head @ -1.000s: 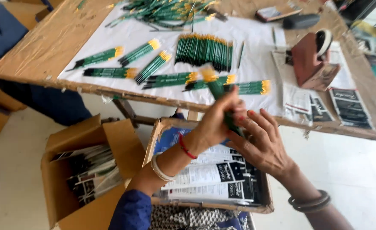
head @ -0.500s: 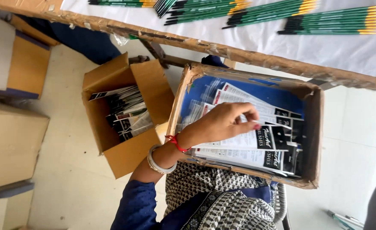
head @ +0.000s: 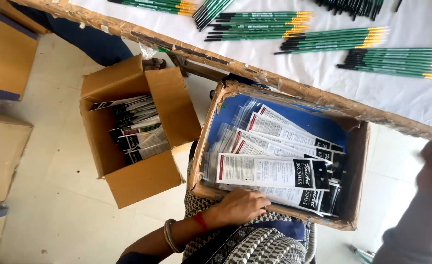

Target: The person organizes and packs paintbrushes by gathering them into bundles, placing them into plastic sleeves, and sealing the sleeves using a tape dispenser.

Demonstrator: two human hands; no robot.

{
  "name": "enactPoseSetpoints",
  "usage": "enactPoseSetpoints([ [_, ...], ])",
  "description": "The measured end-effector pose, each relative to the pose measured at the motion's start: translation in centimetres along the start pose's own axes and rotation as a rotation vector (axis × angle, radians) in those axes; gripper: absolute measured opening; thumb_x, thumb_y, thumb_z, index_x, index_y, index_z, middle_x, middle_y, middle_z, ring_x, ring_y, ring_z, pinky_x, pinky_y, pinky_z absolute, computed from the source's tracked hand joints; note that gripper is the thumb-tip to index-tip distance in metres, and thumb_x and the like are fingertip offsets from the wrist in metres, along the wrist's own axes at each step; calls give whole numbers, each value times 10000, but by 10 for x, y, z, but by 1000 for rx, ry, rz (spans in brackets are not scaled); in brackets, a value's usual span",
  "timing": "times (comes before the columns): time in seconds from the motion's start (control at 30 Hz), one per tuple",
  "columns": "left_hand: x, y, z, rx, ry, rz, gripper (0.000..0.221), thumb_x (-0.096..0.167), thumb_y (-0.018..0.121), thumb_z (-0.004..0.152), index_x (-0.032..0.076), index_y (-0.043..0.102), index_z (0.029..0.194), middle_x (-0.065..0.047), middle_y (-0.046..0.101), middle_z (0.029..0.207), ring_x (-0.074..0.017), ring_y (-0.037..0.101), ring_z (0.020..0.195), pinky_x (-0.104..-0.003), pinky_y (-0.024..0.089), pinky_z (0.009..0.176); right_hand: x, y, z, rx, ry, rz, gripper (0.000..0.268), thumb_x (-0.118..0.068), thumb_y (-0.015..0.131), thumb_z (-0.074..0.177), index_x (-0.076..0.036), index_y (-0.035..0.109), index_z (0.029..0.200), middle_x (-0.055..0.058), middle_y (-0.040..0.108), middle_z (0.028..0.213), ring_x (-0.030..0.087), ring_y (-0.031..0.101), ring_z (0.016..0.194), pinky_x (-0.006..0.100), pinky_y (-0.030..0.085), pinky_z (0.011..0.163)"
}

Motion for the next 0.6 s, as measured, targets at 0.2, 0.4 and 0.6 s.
enactPoseSetpoints([
  [0.2, 7, -40, 5, -467, -111, -9, 327, 384, 611, 1073, 72, 701, 1117, -74, 695, 770, -188, 525, 522, -286, 412, 427, -57, 107, -61, 303, 160, -494, 507, -328, 625, 1104, -169, 422, 667, -44, 356, 505, 63, 309, 384, 274, 218, 375],
  [0.4, 34, -104, -1, 110, 169, 200, 533, 275, 806, 841, 94, 639, 1314, -157, 634, 1232, -281, 609, 1083, -413, 526, 892, -53, 100, -123, 429, 508, -1107, 377, -407, 727, 1008, -40, 678, 940, 97, 570, 651, 210, 539, 585, 404, 431, 537],
  [0.6, 3, -121, 66, -128, 276, 373, 917, 417, 841, 774, 139, 433, 1546, -201, 366, 1569, -450, 282, 1460, -622, 173, 1205, -78, 129, -94, 467, 848, -1082, 389, -393, 711, 922, -103, 762, 1177, 242, 716, 795, 376, 724, 766, 490, 563, 701],
])
Point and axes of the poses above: each hand's wrist, its own z-axis towards the middle knuckle, its own y-axis out of the palm, x = y × z, the point moved 6 cm from there along z, towards the middle knuckle
